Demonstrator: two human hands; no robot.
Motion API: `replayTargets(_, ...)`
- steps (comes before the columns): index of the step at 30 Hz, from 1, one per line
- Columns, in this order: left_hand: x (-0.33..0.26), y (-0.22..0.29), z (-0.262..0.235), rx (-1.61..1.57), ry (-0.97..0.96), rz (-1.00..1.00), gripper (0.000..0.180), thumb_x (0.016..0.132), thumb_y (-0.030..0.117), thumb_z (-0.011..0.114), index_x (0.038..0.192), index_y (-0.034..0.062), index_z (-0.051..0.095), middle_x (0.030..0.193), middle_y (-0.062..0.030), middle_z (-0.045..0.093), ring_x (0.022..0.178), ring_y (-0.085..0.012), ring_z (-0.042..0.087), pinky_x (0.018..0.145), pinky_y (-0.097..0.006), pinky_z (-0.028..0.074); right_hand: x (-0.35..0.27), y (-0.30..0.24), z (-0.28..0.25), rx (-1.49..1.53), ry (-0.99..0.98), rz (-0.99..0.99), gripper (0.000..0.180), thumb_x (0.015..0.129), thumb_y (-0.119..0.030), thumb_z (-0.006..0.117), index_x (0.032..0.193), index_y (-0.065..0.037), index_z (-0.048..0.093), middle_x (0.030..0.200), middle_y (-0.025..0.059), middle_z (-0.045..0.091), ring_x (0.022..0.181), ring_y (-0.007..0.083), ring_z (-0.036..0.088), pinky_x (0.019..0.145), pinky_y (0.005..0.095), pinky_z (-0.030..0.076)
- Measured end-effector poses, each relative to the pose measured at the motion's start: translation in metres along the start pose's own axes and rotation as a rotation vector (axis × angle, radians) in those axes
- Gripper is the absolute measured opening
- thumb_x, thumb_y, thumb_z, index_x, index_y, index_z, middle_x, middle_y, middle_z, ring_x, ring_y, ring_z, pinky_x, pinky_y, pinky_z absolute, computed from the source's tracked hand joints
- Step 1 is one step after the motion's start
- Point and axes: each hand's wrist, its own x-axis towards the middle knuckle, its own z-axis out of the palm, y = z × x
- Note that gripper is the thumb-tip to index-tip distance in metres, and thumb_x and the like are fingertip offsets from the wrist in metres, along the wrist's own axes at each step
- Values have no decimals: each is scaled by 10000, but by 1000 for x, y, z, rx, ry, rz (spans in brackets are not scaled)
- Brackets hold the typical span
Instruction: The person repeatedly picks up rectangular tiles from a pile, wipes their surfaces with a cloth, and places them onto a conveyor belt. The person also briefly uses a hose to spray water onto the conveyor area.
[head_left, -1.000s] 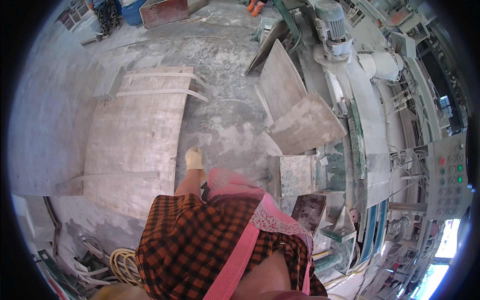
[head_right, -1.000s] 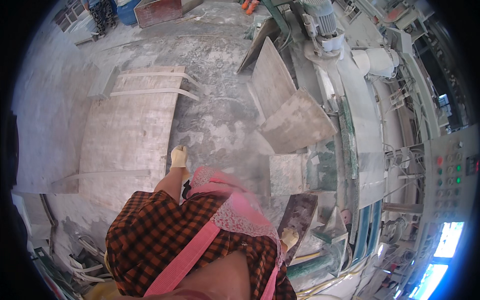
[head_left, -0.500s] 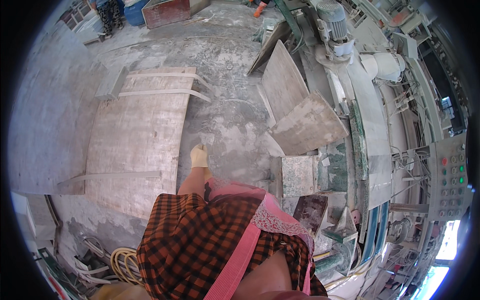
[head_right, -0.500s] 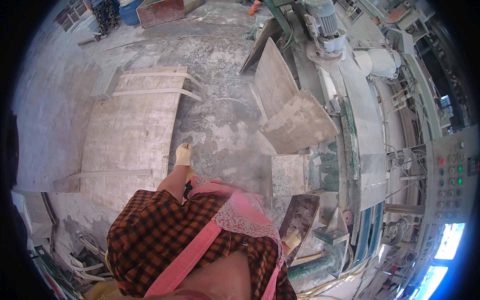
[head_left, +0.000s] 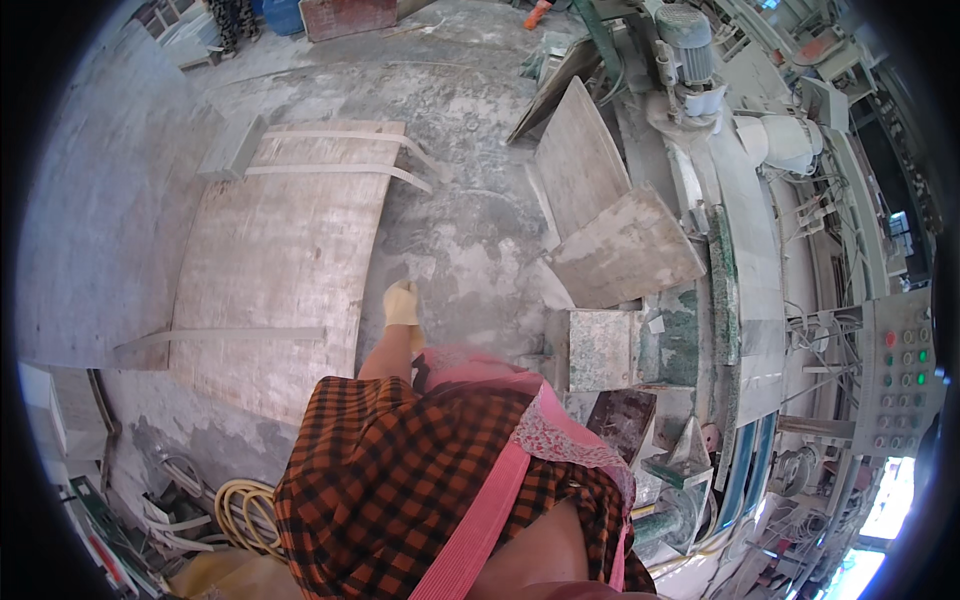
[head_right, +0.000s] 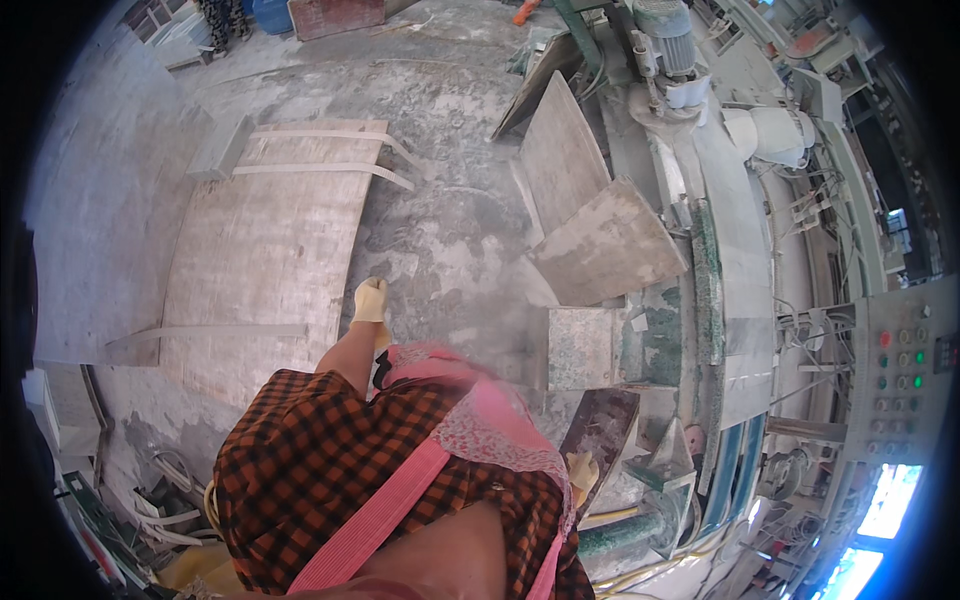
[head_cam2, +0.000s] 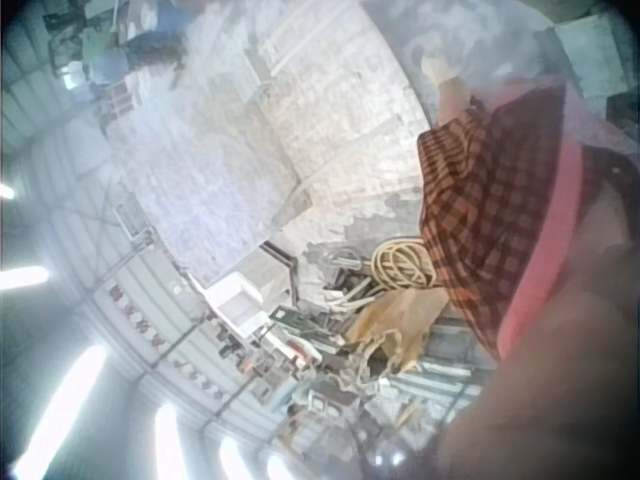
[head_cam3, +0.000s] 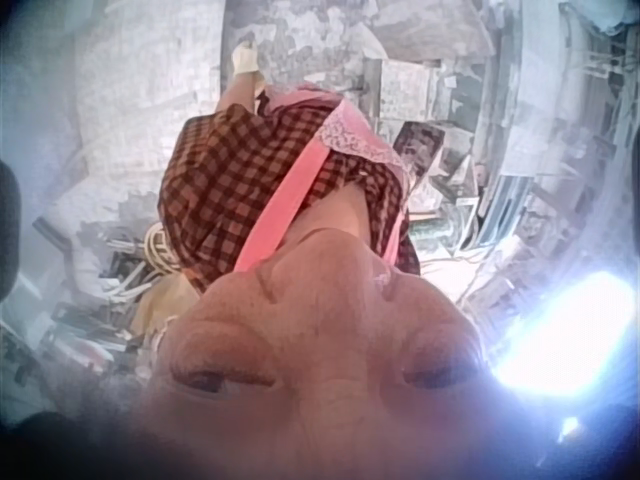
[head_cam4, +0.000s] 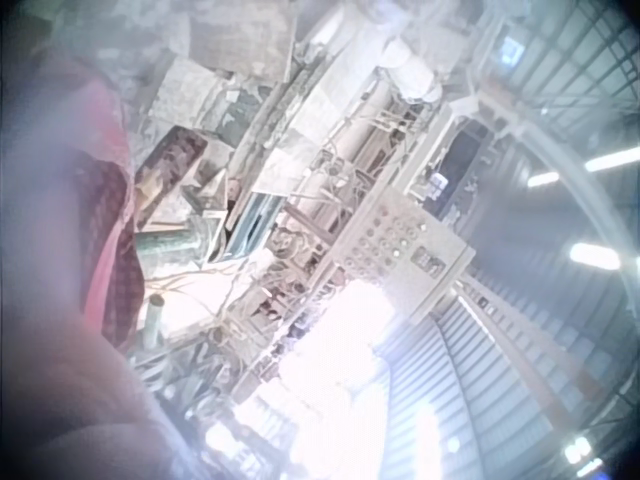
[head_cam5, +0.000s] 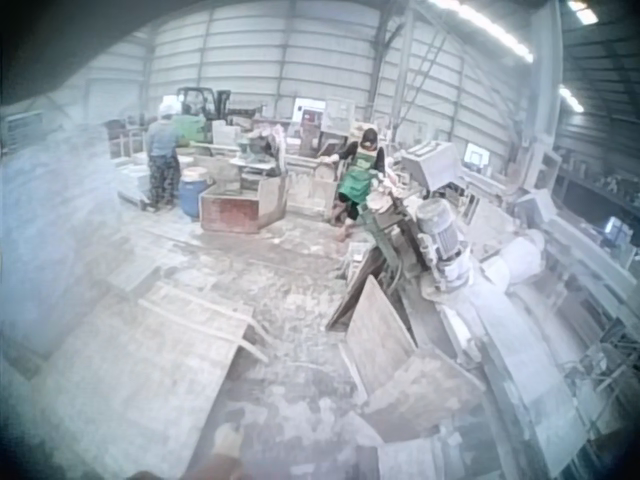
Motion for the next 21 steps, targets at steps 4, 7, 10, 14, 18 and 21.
replayTargets(4, 2, 0, -1, 7, -3, 18, 280, 879, 277, 560, 849, 45, 715, 823, -230, 679, 810, -388, 677, 735, -455, 514, 8, 4, 2, -256, -81, -49, 376, 937, -333, 556, 799, 6, 642, 711, 89, 669, 644, 172, 601, 596, 356, 451)
replayTargets(7, 4, 1, -2, 34, -47, -10, 281, 879, 275, 554, 843, 45, 711, 825, -228, 680, 808, -390, 675, 733, -457, 513, 4, -5, 7, -439, -48, -74, 378, 883, -329, 565, 819, 18, 703, 780, 118, 712, 706, 210, 640, 658, 386, 471)
replayTargets(10, 5, 1, -4, 25, -37, -13, 281, 877, 276, 552, 837, 48, 710, 825, -225, 680, 806, -389, 674, 731, -459, 511, -9, -19, 12, -580, -35, -103, 409, 851, -338, 556, 905, 23, 742, 824, 154, 726, 774, 249, 661, 729, 395, 486)
replayTargets(14, 6, -2, -6, 21, -20, 1, 278, 874, 280, 557, 836, 52, 711, 820, -225, 679, 802, -389, 673, 724, -456, 509, -24, -30, 15, -507, -37, -151, 433, 857, -341, 538, 953, 25, 749, 864, 184, 730, 820, 277, 671, 766, 395, 490)
replayTargets(18, 8, -7, -5, 21, -23, 0, 278, 874, 283, 559, 834, 55, 712, 818, -224, 678, 799, -384, 675, 716, -449, 508, -29, -31, 17, -518, -25, -194, 427, 865, -328, 531, 954, 29, 747, 900, 194, 731, 847, 285, 680, 781, 388, 491)
replayTargets(21, 10, -12, -2, 10, -30, -9, 280, 874, 286, 559, 835, 56, 713, 816, -223, 678, 797, -375, 680, 711, -442, 509, -30, -30, 18, -526, -34, -230, 417, 867, -314, 530, 961, 32, 743, 907, 198, 729, 845, 288, 679, 780, 395, 491)
